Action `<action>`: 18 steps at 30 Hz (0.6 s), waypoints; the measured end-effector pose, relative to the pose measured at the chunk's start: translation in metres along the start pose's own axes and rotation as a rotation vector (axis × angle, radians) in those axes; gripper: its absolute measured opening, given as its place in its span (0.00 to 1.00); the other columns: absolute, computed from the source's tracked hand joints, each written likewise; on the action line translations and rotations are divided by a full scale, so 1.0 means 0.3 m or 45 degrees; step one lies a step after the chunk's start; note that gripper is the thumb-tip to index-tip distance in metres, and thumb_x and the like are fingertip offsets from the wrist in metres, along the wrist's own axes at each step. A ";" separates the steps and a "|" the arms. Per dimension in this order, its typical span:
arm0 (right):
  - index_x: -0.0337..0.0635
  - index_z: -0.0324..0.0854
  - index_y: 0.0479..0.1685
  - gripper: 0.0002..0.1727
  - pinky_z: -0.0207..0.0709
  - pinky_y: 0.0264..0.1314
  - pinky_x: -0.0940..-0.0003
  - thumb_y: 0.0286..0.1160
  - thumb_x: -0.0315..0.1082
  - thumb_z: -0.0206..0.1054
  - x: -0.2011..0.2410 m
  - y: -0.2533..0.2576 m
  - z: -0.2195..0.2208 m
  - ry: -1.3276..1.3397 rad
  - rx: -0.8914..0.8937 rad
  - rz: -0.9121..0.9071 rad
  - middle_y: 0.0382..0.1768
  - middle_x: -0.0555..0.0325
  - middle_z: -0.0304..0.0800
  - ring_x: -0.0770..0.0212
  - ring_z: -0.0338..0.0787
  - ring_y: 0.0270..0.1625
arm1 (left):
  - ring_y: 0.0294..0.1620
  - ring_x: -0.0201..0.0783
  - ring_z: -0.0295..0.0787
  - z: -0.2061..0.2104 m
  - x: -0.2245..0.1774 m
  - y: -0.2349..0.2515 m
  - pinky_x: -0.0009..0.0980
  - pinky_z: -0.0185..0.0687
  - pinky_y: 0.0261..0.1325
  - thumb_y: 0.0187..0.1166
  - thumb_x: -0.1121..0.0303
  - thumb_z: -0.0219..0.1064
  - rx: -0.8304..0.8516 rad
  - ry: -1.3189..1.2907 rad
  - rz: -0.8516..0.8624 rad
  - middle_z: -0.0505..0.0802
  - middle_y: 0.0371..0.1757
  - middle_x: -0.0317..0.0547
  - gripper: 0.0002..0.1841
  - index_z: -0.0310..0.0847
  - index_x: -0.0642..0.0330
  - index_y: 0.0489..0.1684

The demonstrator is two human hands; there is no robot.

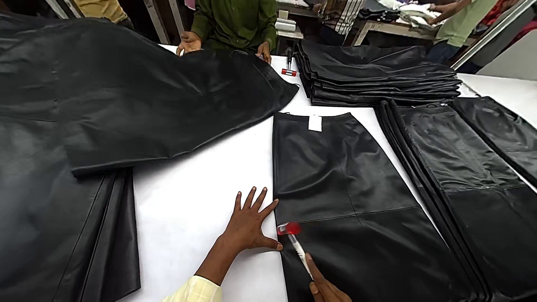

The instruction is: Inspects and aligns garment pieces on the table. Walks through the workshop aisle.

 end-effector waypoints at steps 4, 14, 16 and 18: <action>0.40 0.70 0.86 0.27 0.83 0.27 0.54 0.94 0.40 0.48 0.011 -0.017 -0.003 -0.036 -0.034 -0.004 0.36 0.43 0.92 0.51 0.88 0.25 | 0.98 0.53 0.18 0.008 0.001 -0.006 0.72 0.10 0.87 0.40 0.09 0.61 -0.002 -0.003 -0.009 0.36 0.99 0.36 0.68 0.42 0.21 0.96; 0.48 0.65 0.90 0.28 0.85 0.32 0.50 0.93 0.41 0.48 0.009 0.037 0.017 -0.046 0.009 0.042 0.33 0.48 0.92 0.51 0.90 0.27 | 0.97 0.54 0.16 0.009 -0.005 -0.009 0.72 0.09 0.87 0.41 0.09 0.61 0.010 -0.015 0.008 0.35 0.99 0.38 0.68 0.42 0.23 0.96; 0.36 0.66 0.87 0.28 0.86 0.34 0.56 0.93 0.38 0.48 0.050 0.047 -0.029 0.044 -0.108 -0.033 0.37 0.45 0.94 0.54 0.90 0.27 | 0.97 0.55 0.15 0.000 -0.003 -0.003 0.73 0.08 0.86 0.40 0.08 0.60 0.025 -0.014 0.005 0.34 0.99 0.39 0.69 0.42 0.23 0.96; 0.27 0.67 0.84 0.29 0.83 0.32 0.66 0.94 0.39 0.46 0.082 0.035 -0.062 0.090 -0.276 -0.093 0.36 0.45 0.91 0.61 0.84 0.25 | 0.97 0.54 0.16 0.004 -0.002 -0.004 0.73 0.09 0.86 0.40 0.08 0.59 0.034 -0.027 -0.005 0.34 0.99 0.38 0.68 0.42 0.22 0.96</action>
Point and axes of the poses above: each hand's wrist, its own y-axis towards the middle knuckle, its own z-axis out of the palm, x = y × z, the point moved 8 cm from there along y, towards the middle knuckle
